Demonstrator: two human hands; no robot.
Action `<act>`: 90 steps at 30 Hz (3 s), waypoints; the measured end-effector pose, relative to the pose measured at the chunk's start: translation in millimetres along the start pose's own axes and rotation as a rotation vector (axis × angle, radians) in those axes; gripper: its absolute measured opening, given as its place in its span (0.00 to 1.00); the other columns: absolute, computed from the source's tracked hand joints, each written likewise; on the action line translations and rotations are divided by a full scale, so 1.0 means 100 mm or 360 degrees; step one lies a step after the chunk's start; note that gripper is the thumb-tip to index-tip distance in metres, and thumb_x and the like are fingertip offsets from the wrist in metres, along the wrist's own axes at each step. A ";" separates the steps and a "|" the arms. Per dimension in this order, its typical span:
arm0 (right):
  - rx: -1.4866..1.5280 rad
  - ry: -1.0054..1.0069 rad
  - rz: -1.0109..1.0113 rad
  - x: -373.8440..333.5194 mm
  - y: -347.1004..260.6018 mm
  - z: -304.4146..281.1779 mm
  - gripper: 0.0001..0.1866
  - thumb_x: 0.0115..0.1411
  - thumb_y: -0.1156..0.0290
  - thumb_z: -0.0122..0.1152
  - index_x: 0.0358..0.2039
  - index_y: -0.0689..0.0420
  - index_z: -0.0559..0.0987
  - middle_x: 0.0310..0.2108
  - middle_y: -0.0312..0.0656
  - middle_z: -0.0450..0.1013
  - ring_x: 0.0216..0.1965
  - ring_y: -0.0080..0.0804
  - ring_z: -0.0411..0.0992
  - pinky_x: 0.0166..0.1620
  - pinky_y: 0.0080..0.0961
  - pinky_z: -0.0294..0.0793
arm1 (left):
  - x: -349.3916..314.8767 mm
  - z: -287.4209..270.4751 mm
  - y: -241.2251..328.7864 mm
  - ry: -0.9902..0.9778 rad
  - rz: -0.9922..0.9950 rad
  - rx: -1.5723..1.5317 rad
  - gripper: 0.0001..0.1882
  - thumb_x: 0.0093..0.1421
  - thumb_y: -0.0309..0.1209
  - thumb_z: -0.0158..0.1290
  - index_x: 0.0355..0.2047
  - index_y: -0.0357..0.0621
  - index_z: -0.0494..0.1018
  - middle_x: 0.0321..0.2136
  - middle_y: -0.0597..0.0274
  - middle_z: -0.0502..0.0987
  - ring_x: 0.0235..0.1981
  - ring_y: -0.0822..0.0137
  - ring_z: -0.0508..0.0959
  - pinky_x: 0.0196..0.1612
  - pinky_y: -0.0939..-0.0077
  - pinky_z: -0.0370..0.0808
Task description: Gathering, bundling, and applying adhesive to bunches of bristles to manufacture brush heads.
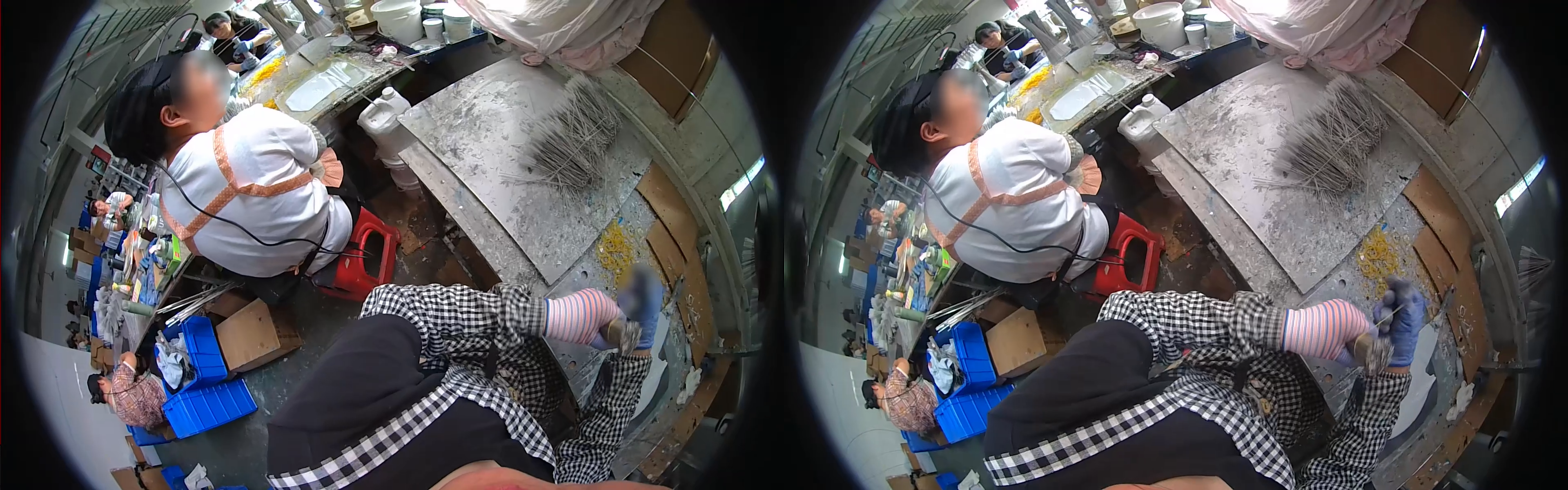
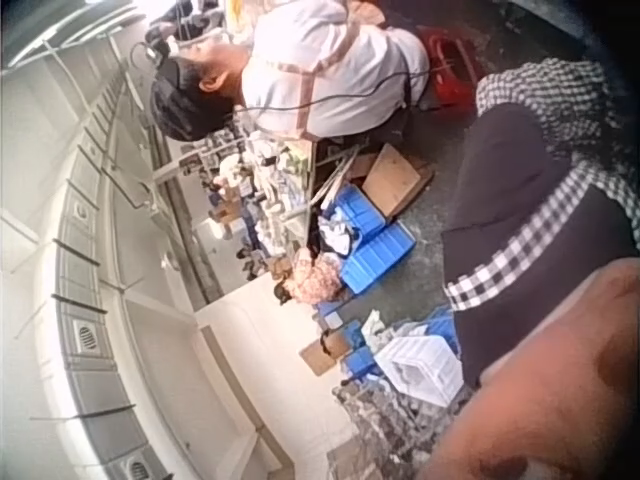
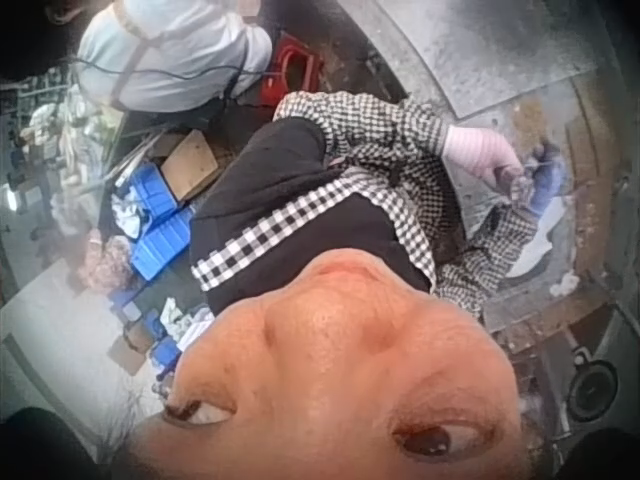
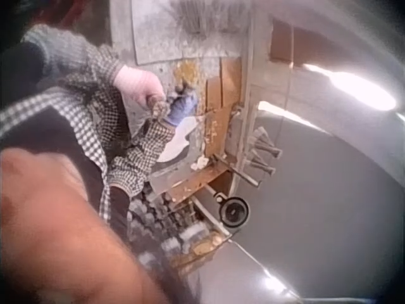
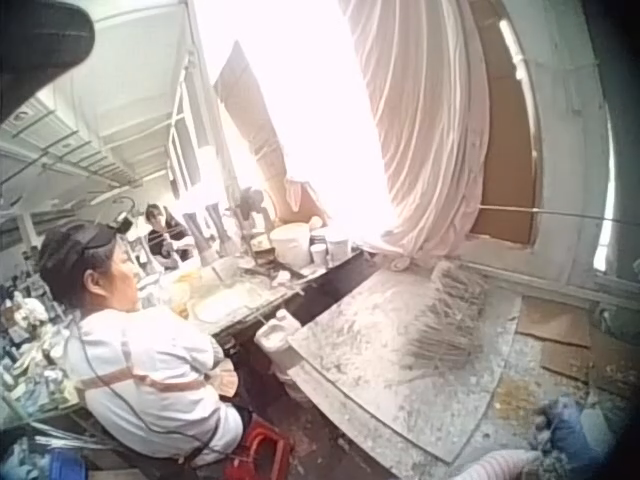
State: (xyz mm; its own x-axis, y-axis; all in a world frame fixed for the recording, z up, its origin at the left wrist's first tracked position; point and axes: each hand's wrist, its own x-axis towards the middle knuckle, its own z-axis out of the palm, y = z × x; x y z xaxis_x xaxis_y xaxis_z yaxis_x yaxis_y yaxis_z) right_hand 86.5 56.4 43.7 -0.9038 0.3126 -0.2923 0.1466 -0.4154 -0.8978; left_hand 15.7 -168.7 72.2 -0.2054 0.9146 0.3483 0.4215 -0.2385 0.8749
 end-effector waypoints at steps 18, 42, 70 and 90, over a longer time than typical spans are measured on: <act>-0.1629 -0.0103 -0.1665 -0.73 -0.36 1.64 0.17 0.56 0.78 0.63 0.46 0.60 0.71 0.32 0.42 0.70 0.31 0.37 0.68 0.36 0.35 0.70 | -0.43 -0.29 -0.03 0.0244 -0.0165 0.0604 0.27 0.40 0.38 0.67 0.41 0.41 0.74 0.37 0.53 0.75 0.42 0.48 0.77 0.44 0.60 0.77; -0.0343 -0.1324 -0.1267 -0.66 -0.40 2.94 0.12 0.60 0.73 0.63 0.44 0.61 0.79 0.35 0.44 0.79 0.35 0.37 0.79 0.39 0.29 0.78 | -2.12 -0.65 -0.24 0.2084 -0.1229 -0.2115 0.25 0.63 0.55 0.56 0.46 0.46 0.73 0.43 0.58 0.80 0.47 0.60 0.80 0.53 0.59 0.78; -0.1003 0.0141 -0.0191 -0.67 1.11 1.49 0.09 0.64 0.70 0.62 0.41 0.59 0.83 0.32 0.35 0.80 0.32 0.19 0.75 0.39 0.19 0.75 | -2.43 -0.31 -0.57 0.2350 -0.0759 -0.3118 0.15 0.60 0.43 0.57 0.34 0.42 0.75 0.29 0.60 0.76 0.29 0.65 0.75 0.29 0.76 0.77; -0.1001 0.0276 -0.0233 -0.62 1.39 1.29 0.10 0.63 0.68 0.65 0.41 0.60 0.84 0.32 0.38 0.81 0.32 0.21 0.76 0.39 0.22 0.76 | -2.54 -0.35 -0.62 0.2491 -0.0948 -0.2534 0.16 0.61 0.47 0.55 0.37 0.47 0.78 0.32 0.60 0.77 0.33 0.63 0.77 0.33 0.74 0.78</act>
State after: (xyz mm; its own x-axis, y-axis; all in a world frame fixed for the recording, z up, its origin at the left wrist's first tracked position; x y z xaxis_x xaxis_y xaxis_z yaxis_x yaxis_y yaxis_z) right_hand 111.6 -131.0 -20.6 -0.8622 0.4825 -0.1547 0.2815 0.2024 -0.9380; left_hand 10.9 -397.8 -59.1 -0.6135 0.2760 -0.7398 -0.5469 -0.8244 0.1459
